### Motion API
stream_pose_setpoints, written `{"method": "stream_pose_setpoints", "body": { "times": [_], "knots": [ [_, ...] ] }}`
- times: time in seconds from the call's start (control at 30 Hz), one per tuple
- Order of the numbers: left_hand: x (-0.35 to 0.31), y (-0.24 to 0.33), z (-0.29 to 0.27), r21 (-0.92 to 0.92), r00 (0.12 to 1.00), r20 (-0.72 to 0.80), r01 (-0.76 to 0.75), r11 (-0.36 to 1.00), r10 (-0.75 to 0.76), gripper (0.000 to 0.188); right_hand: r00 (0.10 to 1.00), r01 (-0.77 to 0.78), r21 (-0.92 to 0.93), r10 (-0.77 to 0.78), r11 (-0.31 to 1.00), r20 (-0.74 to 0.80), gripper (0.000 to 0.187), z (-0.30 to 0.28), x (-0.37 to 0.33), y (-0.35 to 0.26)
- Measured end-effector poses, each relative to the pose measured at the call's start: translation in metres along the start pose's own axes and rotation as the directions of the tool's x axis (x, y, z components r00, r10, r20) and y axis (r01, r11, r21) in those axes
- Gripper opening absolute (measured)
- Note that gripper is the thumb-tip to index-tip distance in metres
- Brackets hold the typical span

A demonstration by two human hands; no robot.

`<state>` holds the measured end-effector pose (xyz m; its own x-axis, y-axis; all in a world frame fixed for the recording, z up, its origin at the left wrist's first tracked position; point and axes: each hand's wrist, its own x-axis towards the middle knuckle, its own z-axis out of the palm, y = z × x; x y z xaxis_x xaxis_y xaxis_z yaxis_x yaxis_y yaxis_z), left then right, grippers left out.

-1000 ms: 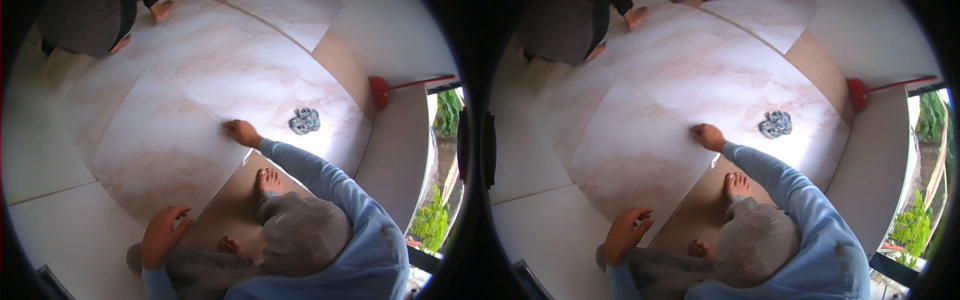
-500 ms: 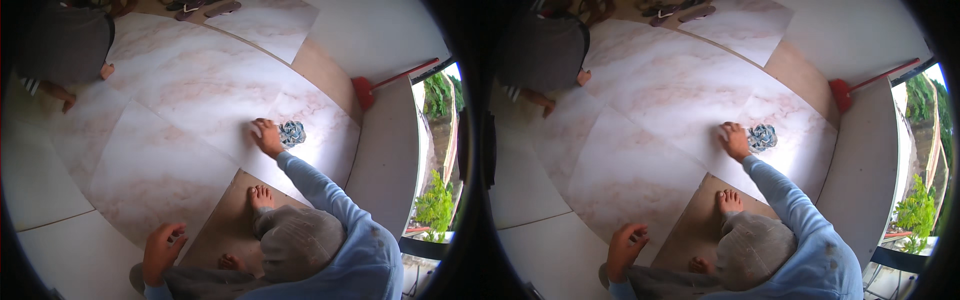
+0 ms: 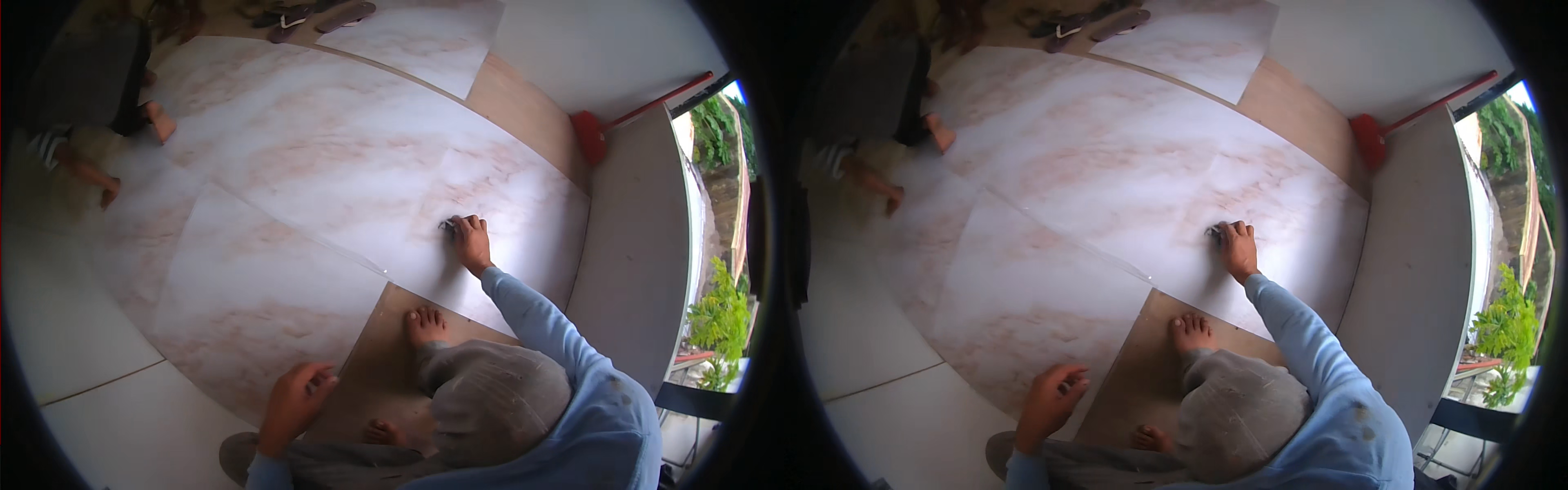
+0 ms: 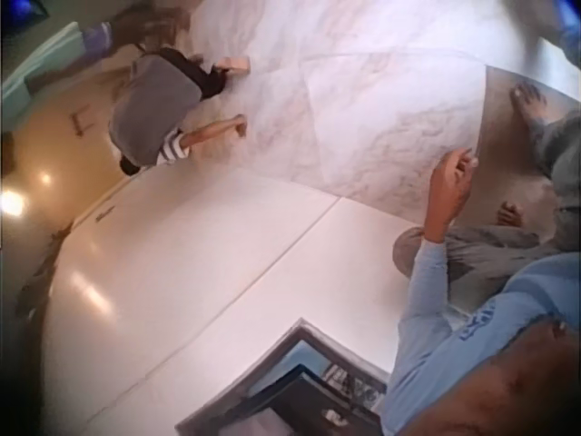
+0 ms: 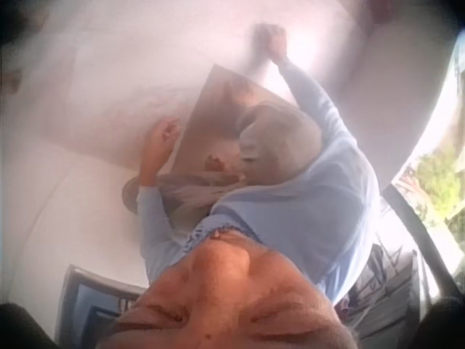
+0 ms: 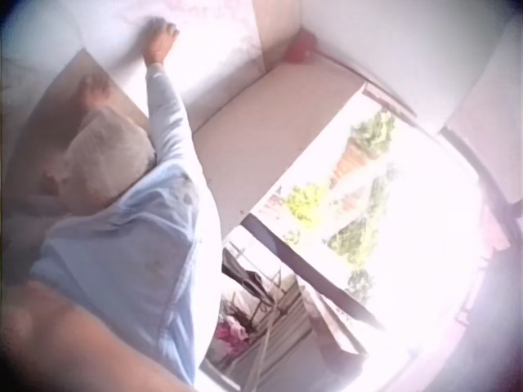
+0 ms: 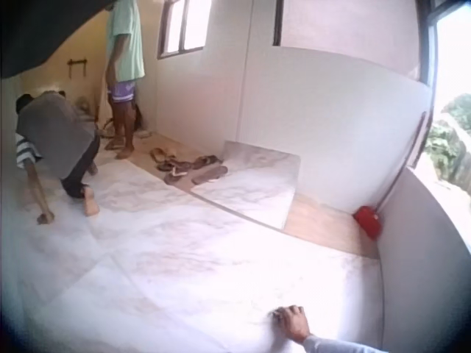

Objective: The person installs marble-patterned adhesive flooring sheets on a floor by peeling back the plastic film and smoothing the sheets down by hand and with a cloth.

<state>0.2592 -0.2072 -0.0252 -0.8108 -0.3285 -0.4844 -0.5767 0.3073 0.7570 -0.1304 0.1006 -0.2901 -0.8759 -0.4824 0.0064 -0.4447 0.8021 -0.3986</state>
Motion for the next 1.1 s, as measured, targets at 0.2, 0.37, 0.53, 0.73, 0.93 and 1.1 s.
{"method": "stream_pose_setpoints", "body": {
  "times": [0.2, 0.37, 0.53, 0.73, 0.93, 1.1],
  "knots": [
    [0.077, -0.009, 0.045, -0.162, 0.988, 0.048, -0.138, 0.977, 0.148, 0.035, 0.953, 0.078, 0.708, -0.262, 0.702, 0.155, 0.033, -0.033, -0.018, -0.147],
    [0.121, -0.031, 0.091, -0.8, 0.985, 0.174, 0.127, 0.586, 0.023, 0.032, 0.863, 0.319, 0.785, -0.506, 0.531, -0.009, 0.032, -0.051, -0.065, -0.246],
    [0.117, -0.015, 0.109, -0.891, 0.994, 0.108, 0.108, 0.442, -0.024, 0.032, 0.856, 0.244, 0.759, -0.502, 0.604, 0.123, 0.023, -0.046, -0.057, -0.24],
    [0.121, -0.027, 0.128, -0.921, 0.997, 0.031, 0.058, 0.385, -0.078, 0.03, 0.854, 0.227, 0.707, -0.486, 0.67, 0.186, 0.019, -0.03, -0.049, -0.243],
    [0.156, -0.017, 0.1, -0.733, 0.958, -0.201, -0.009, 0.68, -0.203, 0.056, 0.973, 0.099, 0.572, -0.2, 0.814, 0.115, 0.027, -0.017, -0.011, -0.188],
    [0.184, -0.084, -0.02, -0.306, 0.94, -0.332, -0.03, 0.952, -0.077, 0.05, 0.997, -0.05, 0.682, -0.007, 0.73, 0.081, 0.042, -0.094, 0.034, -0.166]
  ]
}}
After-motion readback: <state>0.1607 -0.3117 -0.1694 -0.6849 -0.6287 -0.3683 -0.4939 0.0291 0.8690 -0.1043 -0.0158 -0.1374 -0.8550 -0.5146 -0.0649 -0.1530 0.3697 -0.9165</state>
